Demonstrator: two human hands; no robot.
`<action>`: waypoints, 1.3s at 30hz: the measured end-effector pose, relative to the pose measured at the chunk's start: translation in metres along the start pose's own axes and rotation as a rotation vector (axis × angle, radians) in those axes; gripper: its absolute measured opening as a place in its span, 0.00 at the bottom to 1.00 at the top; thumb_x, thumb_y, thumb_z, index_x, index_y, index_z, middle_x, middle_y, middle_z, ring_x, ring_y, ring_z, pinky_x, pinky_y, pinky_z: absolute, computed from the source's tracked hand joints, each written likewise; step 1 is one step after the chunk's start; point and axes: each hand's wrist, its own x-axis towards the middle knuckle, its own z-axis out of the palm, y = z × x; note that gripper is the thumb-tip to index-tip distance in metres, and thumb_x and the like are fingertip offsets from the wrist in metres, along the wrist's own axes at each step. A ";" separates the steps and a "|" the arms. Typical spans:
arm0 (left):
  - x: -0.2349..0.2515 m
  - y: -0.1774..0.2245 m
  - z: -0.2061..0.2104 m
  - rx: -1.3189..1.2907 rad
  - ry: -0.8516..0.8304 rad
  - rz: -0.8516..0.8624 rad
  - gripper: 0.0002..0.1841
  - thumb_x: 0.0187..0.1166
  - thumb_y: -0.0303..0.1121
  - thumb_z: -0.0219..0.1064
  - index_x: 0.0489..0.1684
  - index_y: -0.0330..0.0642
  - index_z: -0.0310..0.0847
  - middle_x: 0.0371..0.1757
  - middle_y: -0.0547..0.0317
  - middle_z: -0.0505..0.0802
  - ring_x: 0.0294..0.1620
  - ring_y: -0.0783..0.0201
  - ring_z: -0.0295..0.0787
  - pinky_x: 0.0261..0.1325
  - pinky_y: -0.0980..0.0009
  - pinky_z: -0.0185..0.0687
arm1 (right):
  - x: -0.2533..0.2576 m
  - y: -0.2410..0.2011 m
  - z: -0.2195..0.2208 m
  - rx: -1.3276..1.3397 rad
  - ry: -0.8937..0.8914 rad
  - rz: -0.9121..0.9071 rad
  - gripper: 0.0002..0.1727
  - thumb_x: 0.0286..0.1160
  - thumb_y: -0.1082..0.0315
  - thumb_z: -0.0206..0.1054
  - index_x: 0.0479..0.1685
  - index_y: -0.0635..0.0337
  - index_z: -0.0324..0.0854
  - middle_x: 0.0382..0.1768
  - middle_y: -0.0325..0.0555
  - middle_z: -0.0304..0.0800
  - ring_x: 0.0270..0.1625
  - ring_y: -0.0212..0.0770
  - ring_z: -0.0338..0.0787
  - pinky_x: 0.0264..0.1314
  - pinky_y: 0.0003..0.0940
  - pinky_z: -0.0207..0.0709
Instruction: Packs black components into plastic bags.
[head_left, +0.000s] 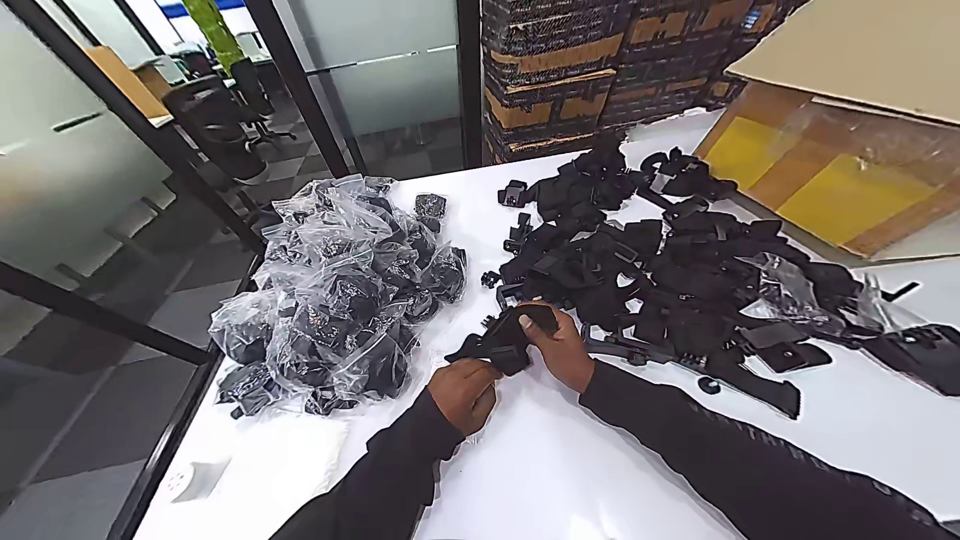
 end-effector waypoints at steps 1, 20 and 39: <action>0.000 0.001 0.000 0.002 0.002 -0.016 0.12 0.75 0.26 0.60 0.43 0.38 0.91 0.43 0.53 0.97 0.47 0.61 0.96 0.54 0.62 0.92 | -0.004 -0.004 0.000 0.045 0.023 0.051 0.10 0.84 0.74 0.61 0.59 0.65 0.79 0.49 0.36 0.94 0.53 0.29 0.93 0.61 0.31 0.89; 0.009 0.010 0.005 -0.701 0.253 -0.569 0.31 0.73 0.29 0.75 0.71 0.17 0.71 0.57 0.43 0.94 0.54 0.60 0.96 0.61 0.62 0.93 | -0.016 -0.006 0.005 0.158 -0.154 0.218 0.20 0.73 0.73 0.74 0.61 0.63 0.74 0.50 0.44 0.89 0.46 0.38 0.93 0.47 0.36 0.92; 0.009 0.005 0.000 -0.807 0.320 -0.656 0.08 0.72 0.18 0.66 0.45 0.29 0.87 0.37 0.57 0.97 0.38 0.70 0.95 0.47 0.68 0.94 | -0.019 -0.004 0.006 -0.038 -0.210 -0.017 0.27 0.74 0.69 0.75 0.67 0.67 0.67 0.60 0.48 0.83 0.50 0.34 0.92 0.53 0.33 0.91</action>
